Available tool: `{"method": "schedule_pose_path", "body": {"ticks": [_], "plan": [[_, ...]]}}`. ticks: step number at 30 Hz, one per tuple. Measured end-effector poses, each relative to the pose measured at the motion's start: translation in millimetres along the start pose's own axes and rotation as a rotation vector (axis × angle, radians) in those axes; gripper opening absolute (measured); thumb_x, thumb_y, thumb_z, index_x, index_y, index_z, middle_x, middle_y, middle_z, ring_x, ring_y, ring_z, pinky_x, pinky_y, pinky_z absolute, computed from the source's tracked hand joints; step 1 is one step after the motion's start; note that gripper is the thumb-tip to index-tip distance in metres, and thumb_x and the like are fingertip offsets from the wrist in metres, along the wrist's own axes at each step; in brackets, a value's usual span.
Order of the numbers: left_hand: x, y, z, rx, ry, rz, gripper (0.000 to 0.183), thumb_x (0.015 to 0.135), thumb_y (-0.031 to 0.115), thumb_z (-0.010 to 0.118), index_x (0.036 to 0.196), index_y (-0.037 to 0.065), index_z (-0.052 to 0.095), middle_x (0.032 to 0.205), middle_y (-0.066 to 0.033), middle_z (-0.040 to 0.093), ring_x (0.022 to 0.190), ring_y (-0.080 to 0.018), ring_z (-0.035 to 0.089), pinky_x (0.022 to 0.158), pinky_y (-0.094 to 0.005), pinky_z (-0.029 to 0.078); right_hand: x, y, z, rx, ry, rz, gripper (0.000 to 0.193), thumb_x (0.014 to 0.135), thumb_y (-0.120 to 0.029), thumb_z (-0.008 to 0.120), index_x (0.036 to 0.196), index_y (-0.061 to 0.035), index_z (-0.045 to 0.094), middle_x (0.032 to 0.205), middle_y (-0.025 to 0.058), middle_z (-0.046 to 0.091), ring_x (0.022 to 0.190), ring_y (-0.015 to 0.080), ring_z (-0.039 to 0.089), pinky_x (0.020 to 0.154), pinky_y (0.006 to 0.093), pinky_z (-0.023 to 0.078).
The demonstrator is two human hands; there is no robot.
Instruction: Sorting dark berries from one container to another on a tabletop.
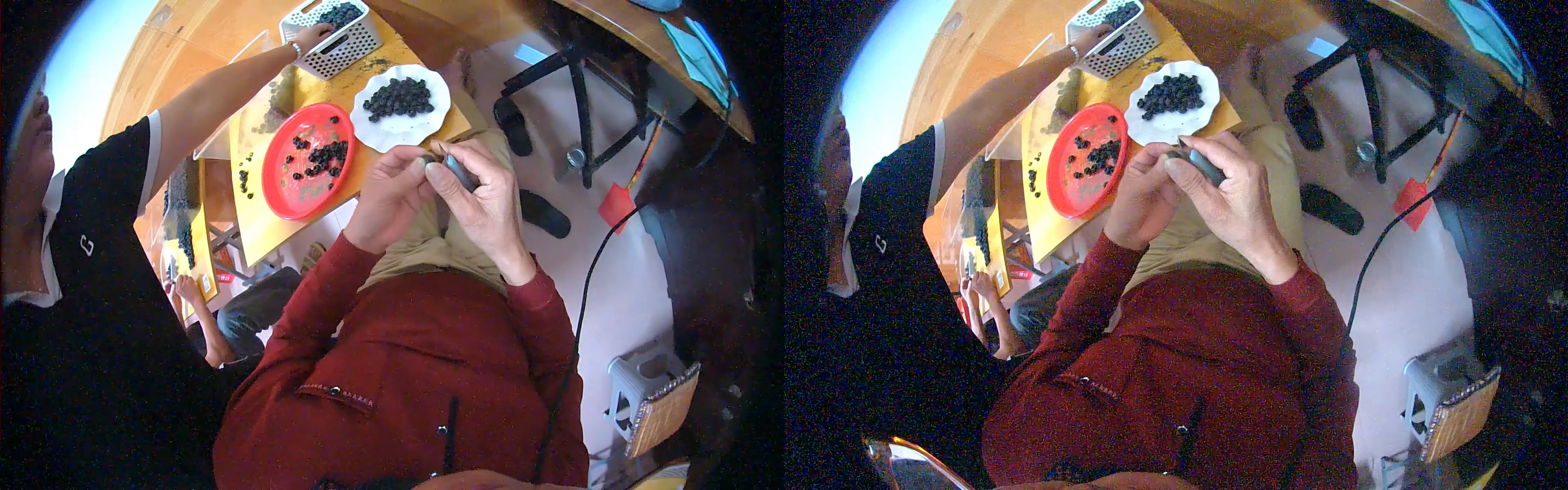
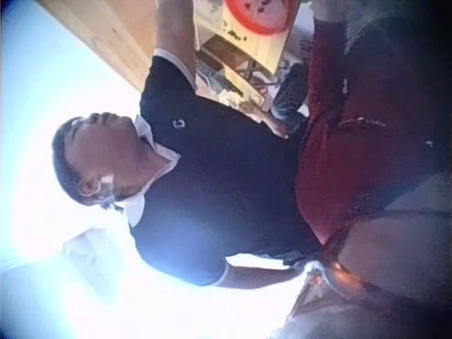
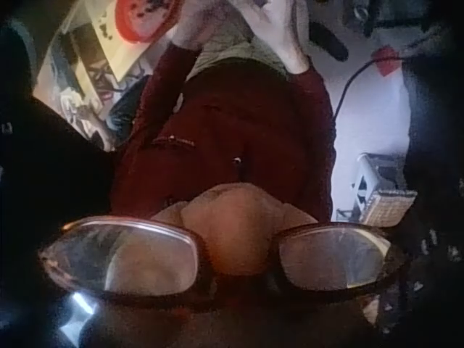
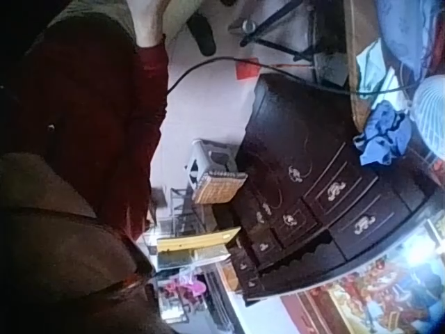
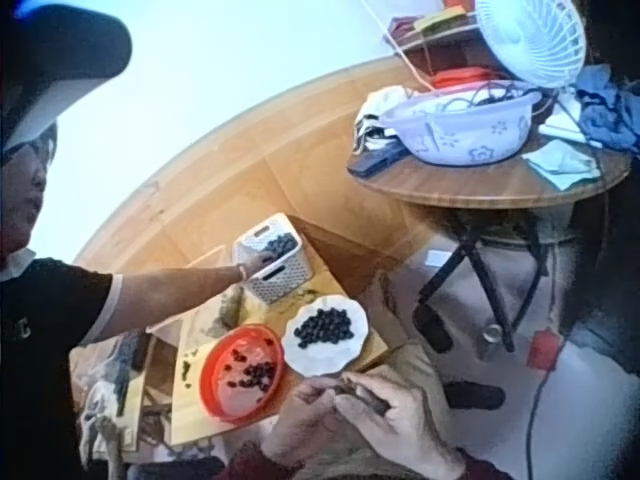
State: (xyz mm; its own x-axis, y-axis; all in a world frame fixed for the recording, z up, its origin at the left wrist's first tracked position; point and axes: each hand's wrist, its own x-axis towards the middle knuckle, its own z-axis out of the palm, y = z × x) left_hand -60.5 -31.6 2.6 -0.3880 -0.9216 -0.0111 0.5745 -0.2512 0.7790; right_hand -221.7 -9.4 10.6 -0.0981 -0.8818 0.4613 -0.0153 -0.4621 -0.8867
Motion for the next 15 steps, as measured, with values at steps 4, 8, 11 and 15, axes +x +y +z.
{"method": "schedule_pose_path", "body": {"ticks": [4,8,11,15], "plan": [[-2,-3,4,0.016,-0.053,-0.018,0.013,0.093,0.01,0.06,0.105,0.005,0.06,0.114,-0.0087,0.063,0.103,-0.019,0.062,0.091,-0.0372,0.051,-2,10,1,0.213,-0.075,0.115,0.024,0.085,-0.016,0.071,0.099,0.0032,0.067,0.084,0.0057,0.061,0.075,0.0093,0.057,0.064,0.0241,0.045],[-12,-2,-12,0.027,-0.051,-0.081,0.012,0.092,0.009,0.061,0.104,0.005,0.06,0.113,-0.0089,0.063,0.102,-0.0186,0.062,0.091,-0.0394,0.052,-5,3,2,0.462,-0.113,0.435,0.02,0.09,-0.019,0.067,0.09,0.0015,0.068,0.074,-0.0026,0.059,0.069,0.005,0.053,0.061,0.0213,0.043],[-19,9,-21,0.054,-0.094,-0.116,0.013,0.091,0.008,0.062,0.104,0.004,0.061,0.108,-0.0073,0.065,0.098,-0.0173,0.063,0.088,-0.0387,0.053,-8,19,1,0.337,-0.112,0.413,0.021,0.093,-0.02,0.065,0.086,-0.0005,0.068,0.069,-0.0066,0.054,0.065,0.0022,0.047,0.057,0.0213,0.039],[-17,45,-42,0.384,0.221,-0.007,0.016,0.09,0.009,0.065,0.104,0.003,0.063,0.099,-0.0059,0.066,0.087,-0.0162,0.065,0.079,-0.0331,0.055,-14,30,0,0.289,-0.075,0.433,0.022,0.092,-0.021,0.066,0.084,-0.0004,0.067,0.067,-0.0076,0.05,0.063,0.0019,0.042,0.054,0.0211,0.034]]}}
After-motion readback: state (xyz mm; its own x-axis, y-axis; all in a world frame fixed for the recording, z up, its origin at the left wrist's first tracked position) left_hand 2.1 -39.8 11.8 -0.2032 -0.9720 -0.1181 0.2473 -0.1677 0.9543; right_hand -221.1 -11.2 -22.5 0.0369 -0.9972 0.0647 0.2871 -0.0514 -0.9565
